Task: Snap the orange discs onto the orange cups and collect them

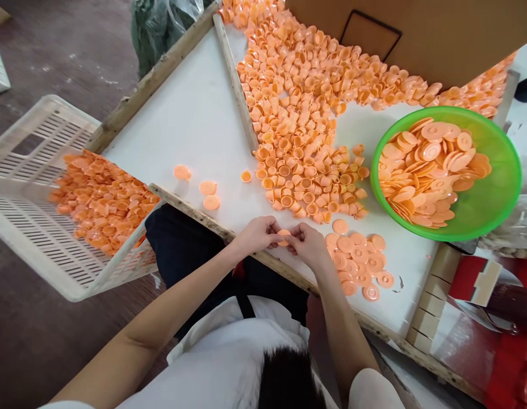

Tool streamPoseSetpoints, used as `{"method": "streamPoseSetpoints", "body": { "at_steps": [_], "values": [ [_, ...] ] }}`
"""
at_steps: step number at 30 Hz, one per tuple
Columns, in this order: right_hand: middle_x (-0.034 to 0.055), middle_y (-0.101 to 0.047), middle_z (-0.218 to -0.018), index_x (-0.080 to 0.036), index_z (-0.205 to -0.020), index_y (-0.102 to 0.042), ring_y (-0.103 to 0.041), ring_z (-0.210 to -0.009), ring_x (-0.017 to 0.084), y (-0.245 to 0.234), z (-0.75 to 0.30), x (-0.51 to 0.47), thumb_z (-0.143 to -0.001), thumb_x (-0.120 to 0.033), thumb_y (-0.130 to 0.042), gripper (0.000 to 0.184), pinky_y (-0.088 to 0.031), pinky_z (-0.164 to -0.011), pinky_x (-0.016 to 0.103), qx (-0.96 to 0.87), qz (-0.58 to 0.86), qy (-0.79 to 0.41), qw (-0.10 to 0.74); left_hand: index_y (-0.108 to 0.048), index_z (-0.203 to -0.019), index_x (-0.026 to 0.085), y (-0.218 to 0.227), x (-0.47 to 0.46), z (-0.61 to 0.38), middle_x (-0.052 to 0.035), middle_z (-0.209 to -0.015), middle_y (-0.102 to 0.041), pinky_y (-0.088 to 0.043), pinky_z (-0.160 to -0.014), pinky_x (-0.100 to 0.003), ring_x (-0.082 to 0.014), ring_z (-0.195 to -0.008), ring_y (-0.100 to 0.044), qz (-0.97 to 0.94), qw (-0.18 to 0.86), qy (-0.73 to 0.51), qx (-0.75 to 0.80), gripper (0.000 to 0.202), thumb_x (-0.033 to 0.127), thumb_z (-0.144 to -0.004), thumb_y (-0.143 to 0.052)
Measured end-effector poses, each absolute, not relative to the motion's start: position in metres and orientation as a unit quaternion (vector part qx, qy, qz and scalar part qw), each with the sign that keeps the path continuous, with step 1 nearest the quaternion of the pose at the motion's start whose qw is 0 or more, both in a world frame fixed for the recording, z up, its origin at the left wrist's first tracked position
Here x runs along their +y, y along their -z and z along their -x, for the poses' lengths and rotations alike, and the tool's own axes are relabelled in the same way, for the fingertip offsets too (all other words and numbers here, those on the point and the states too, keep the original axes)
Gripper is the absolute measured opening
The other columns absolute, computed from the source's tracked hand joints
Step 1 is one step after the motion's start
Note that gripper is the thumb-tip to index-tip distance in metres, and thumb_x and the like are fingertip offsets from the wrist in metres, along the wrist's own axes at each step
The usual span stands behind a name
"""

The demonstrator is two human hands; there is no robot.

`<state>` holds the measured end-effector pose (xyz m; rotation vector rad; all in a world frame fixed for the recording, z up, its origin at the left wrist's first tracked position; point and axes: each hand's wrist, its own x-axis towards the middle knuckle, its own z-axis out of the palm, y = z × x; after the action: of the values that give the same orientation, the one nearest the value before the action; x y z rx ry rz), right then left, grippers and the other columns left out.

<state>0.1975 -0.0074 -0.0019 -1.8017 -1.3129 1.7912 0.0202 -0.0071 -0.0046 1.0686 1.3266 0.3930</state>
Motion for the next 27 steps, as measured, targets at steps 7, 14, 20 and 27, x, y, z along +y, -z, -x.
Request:
{"method": "streamPoseSetpoints", "body": {
  "at_steps": [7,14,20,27],
  "values": [
    [0.0012,-0.069,-0.066,-0.021,-0.073,-0.054,-0.067,-0.058,0.016,0.002,-0.194,-0.001,-0.074,-0.033,-0.070,0.020,-0.055,-0.056,0.028,-0.453,0.631,-0.615,0.133,-0.055,-0.076,0.017,0.010,-0.002,-0.021,0.0007,-0.062,-0.066,-0.050,-0.053,-0.022,-0.0141,-0.057,-0.065,-0.466,0.645,-0.158,0.585,0.013,0.018,-0.074,-0.068],
    [0.0007,-0.069,-0.066,-0.022,-0.075,-0.057,-0.065,-0.060,0.018,-0.003,-0.194,-0.012,-0.074,-0.037,-0.066,0.017,-0.053,-0.058,0.031,-0.521,0.635,-0.546,0.163,-0.061,-0.083,0.017,0.000,-0.006,-0.017,0.0006,-0.064,-0.067,-0.049,-0.059,-0.023,-0.0135,-0.060,-0.065,-0.576,0.534,-0.136,0.604,0.008,0.018,-0.078,-0.066],
    [0.0035,-0.068,-0.079,-0.022,-0.085,-0.061,-0.062,-0.075,0.021,-0.019,-0.251,-0.021,-0.074,-0.039,-0.064,0.020,-0.047,-0.073,0.036,-0.572,0.722,-0.339,0.189,-0.063,-0.103,0.016,-0.028,-0.007,0.049,-0.0114,-0.104,-0.065,-0.048,-0.080,-0.037,-0.0244,-0.091,-0.064,-0.597,0.327,-0.135,0.720,0.022,0.012,-0.082,-0.058],
    [0.0122,-0.059,-0.103,-0.020,-0.102,-0.065,-0.059,-0.084,0.025,-0.008,-0.296,-0.016,-0.074,-0.036,-0.062,0.032,-0.043,-0.069,0.035,-0.615,0.774,-0.147,0.035,-0.061,-0.107,0.020,-0.032,-0.001,0.037,-0.0069,-0.111,-0.058,-0.049,-0.078,-0.030,-0.0186,-0.089,-0.061,-0.668,0.171,-0.196,0.697,0.018,0.019,-0.089,-0.057]
  ]
}}
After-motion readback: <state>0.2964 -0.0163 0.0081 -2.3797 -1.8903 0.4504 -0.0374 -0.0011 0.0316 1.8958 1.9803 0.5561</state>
